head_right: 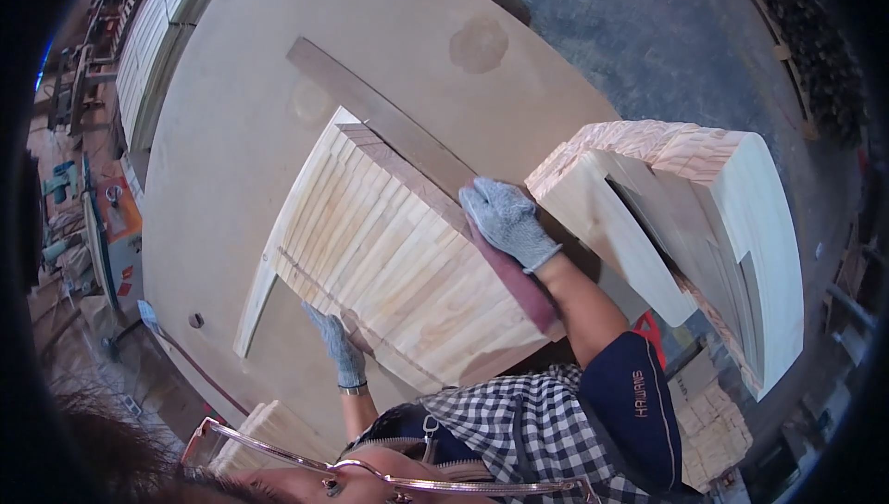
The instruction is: Sanding the surface and edges of a wooden panel using a handheld sanding block.
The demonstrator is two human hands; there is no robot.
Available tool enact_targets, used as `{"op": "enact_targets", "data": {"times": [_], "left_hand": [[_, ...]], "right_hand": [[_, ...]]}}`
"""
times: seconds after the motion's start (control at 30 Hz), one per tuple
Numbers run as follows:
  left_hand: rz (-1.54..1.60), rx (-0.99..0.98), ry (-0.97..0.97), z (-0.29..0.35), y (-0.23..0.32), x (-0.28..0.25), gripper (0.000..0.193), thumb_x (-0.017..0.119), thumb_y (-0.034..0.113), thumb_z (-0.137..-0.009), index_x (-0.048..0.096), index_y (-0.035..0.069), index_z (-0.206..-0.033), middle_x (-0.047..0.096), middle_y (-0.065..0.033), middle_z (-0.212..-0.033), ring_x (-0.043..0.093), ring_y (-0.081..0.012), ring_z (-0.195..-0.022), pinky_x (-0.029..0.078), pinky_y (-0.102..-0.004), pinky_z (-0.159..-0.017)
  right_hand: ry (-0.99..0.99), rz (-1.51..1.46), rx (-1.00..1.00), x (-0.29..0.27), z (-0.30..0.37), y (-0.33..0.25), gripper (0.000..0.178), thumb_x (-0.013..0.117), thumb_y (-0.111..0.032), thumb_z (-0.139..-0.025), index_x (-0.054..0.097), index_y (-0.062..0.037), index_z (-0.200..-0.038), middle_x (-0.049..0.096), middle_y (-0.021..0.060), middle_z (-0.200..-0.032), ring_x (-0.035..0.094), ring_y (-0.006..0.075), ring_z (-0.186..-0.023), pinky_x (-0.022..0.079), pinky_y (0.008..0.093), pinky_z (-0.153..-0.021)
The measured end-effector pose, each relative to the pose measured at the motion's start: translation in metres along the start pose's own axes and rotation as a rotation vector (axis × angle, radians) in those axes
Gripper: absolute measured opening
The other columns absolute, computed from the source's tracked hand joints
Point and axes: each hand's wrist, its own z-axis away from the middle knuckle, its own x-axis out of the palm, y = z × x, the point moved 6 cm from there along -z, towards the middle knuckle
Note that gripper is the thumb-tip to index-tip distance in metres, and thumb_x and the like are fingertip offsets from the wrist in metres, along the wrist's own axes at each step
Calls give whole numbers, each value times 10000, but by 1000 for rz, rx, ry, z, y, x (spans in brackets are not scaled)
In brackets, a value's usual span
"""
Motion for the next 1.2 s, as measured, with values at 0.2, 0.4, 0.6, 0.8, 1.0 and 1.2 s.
{"op": "enact_targets", "data": {"times": [0.2, 0.4, 0.6, 0.8, 1.0, 1.2], "left_hand": [[357, 18, 198, -15, -7, -3, 594, 307, 327, -938, 82, 8, -1387, 46, -99, -1464, 45, -216, -1342, 39, -339, -1085], [104, 157, 88, -50, 25, -4, 540, 256, 303, -954, 94, 32, -1392, 70, -76, -1463, 92, -187, -1334, 65, -331, -1085], [281, 58, 98, -39, 37, 1, 560, 259, 339, -949, 113, 25, -1389, 92, -79, -1460, 107, -199, -1330, 86, -330, -1082], [-100, 185, 59, -12, 26, -7, 565, 249, 352, -946, 128, 15, -1384, 128, -118, -1449, 148, -230, -1326, 101, -334, -1079], [-237, -362, 150, 64, -5, -12, 528, 283, 251, -935, 152, -16, -1371, 158, -163, -1434, 176, -254, -1321, 111, -335, -1080], [-100, -369, 162, 71, -32, -33, 528, 280, 273, -936, 148, 18, -1379, 157, -130, -1439, 176, -240, -1320, 116, -325, -1076]], "right_hand": [[-687, -42, 85, 10, 33, 2, 132, 480, -174, -787, 543, -90, -866, 535, 96, -809, 568, 257, -733, 464, 380, -638], [-526, -47, 144, 19, 22, -19, 140, 508, -173, -751, 530, -87, -859, 531, 96, -794, 565, 255, -732, 458, 367, -639], [-586, 28, 210, 8, 22, -20, 85, 511, -170, -755, 504, -95, -795, 523, 82, -736, 558, 246, -683, 453, 363, -603], [-600, 110, 35, -11, 7, -11, 76, 499, -146, -767, 525, -81, -798, 524, 83, -731, 563, 228, -701, 454, 355, -608], [-491, -41, -48, -17, 43, 0, 195, 507, -142, -777, 567, -33, -927, 568, 109, -856, 574, 255, -803, 465, 348, -706], [-229, 66, 60, -21, 47, -2, 242, 525, -177, -796, 557, -29, -986, 563, 128, -968, 568, 271, -815, 463, 353, -713]]}}
